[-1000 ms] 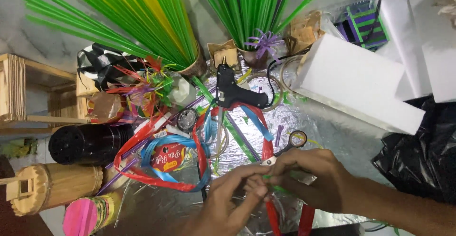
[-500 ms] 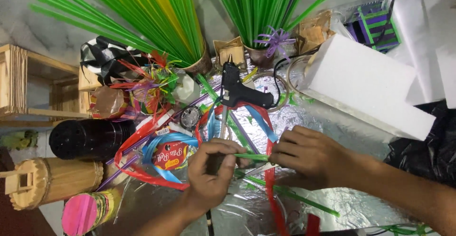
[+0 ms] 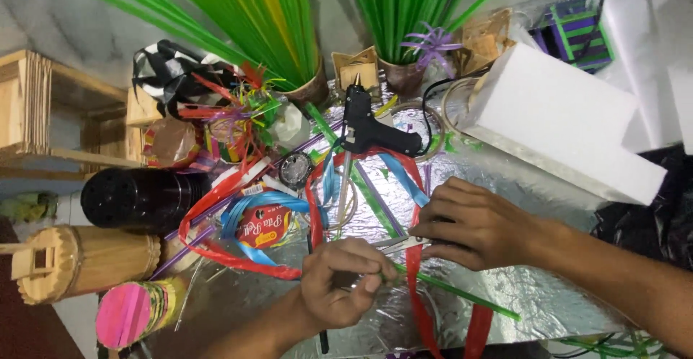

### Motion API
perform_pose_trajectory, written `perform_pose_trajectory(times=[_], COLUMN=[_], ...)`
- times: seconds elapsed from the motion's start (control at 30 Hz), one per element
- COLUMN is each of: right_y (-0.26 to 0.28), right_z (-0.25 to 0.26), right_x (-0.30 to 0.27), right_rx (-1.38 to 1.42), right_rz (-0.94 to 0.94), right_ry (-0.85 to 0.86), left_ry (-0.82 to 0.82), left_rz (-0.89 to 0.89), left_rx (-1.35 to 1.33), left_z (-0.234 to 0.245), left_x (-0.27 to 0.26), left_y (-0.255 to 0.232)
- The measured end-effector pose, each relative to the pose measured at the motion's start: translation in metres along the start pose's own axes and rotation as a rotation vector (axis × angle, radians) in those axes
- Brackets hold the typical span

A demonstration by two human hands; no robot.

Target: A person is seen crafting a decorative item by cutting green plastic straws into small segments and gluing them together using a hot glue gun.

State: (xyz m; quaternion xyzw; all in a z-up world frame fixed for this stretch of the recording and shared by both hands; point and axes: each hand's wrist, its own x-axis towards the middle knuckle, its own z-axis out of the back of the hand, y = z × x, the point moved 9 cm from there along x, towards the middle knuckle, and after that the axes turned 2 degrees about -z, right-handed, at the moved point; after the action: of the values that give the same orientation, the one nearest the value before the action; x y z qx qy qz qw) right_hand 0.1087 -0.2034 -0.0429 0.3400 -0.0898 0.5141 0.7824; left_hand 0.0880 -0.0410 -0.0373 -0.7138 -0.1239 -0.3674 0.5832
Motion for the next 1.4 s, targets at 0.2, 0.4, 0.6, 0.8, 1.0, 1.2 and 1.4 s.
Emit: perform_pose_trajectory(times=[0.2,0.4,0.6,0.8,1.0,1.2,1.4], right_y=[0.004,-0.003,-0.023,-0.041,-0.039,-0.050,-0.038], right_z=[0.010,0.020,0.030,0.021,0.030,0.032,0.050], right_x=[0.005,0.000,-0.002,-0.016,-0.015,-0.026,-0.019], right_rx=[-0.009,-0.013,-0.014,-0.024,-0.010,0.018,0.044], right_rz=[0.018,-0.006,-0.093,-0.195,-0.191,-0.290,-0.258], right_ry=[-0.064,-0.129,-0.195,-0.180,-0.278,-0.369,-0.470], left_ry=[0.022,-0.070,-0.065,-0.024,0.027,-0.005,0.125], left_rz=[-0.037,0.004,0.130,0.297,0.223,0.245,0.206], left_rx=[0.063,0.023,0.109,0.055,0.045,0.093,0.047], left_z=[0.006,0.010,0.009,-0.001,-0.004,-0.014,-0.034], left_x=[0.005,-0.001,0.004,0.005,0.013,0.034,0.059], left_y=[0.003,0.006,0.012,0.028,0.026,0.022,0.020])
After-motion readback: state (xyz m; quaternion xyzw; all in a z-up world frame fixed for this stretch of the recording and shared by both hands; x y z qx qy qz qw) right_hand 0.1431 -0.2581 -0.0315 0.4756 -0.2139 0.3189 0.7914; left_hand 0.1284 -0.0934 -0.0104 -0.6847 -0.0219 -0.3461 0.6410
